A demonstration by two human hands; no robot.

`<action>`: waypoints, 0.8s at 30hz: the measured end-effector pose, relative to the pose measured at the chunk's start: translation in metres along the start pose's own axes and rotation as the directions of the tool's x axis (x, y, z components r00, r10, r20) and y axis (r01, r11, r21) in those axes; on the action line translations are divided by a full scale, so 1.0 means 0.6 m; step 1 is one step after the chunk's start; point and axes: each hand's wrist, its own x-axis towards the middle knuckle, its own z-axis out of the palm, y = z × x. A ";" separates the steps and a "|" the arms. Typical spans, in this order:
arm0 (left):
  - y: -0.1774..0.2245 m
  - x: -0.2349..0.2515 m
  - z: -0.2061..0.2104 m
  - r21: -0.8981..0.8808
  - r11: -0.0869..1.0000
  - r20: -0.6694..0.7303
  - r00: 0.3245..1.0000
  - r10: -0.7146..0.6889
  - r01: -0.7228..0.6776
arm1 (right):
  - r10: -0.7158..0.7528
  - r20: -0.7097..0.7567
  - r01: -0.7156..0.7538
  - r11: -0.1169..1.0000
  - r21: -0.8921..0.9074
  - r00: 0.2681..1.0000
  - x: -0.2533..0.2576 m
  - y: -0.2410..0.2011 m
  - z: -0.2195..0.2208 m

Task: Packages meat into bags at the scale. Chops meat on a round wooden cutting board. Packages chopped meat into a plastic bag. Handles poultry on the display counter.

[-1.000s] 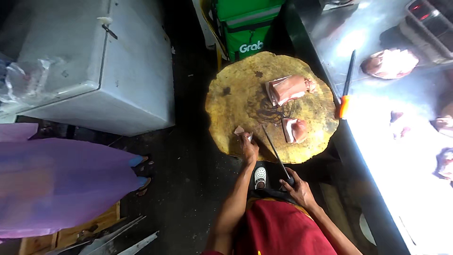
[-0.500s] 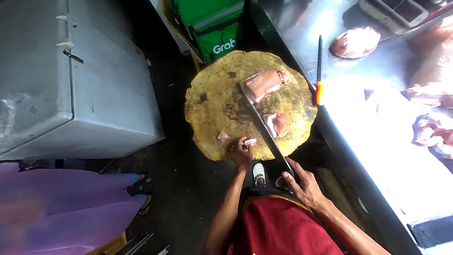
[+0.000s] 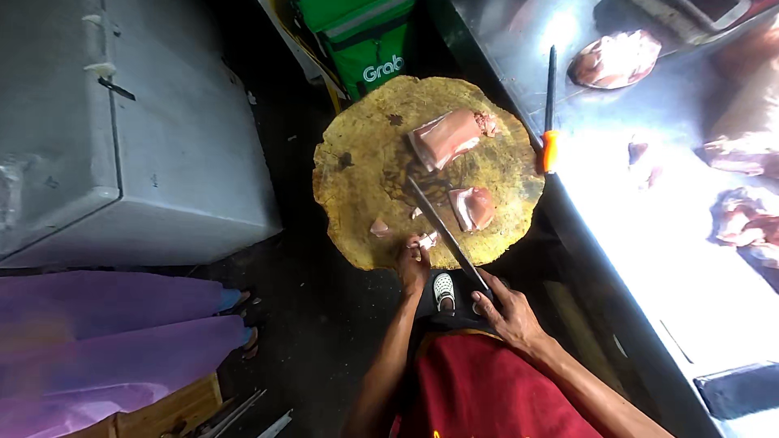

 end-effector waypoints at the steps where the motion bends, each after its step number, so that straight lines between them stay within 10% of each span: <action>1: 0.002 -0.001 0.000 0.026 1.000 0.004 1.000 -0.012 0.012 | -0.063 -0.039 0.064 0.998 0.023 0.997 -0.001 0.004 0.006; 7: 0.014 0.003 -0.003 0.087 0.995 0.025 0.999 -0.043 0.041 | 0.324 0.340 -0.274 0.943 -0.189 0.883 0.019 0.064 0.043; 15: 0.044 0.006 0.019 0.041 0.999 0.006 1.000 -0.019 0.018 | 0.142 -0.057 -0.145 0.987 -0.066 0.988 -0.013 0.122 0.057; 24: 0.112 0.209 0.003 0.179 0.976 0.033 0.991 -0.132 0.124 | 0.281 -0.066 -0.282 0.959 -0.008 0.957 -0.001 0.135 0.053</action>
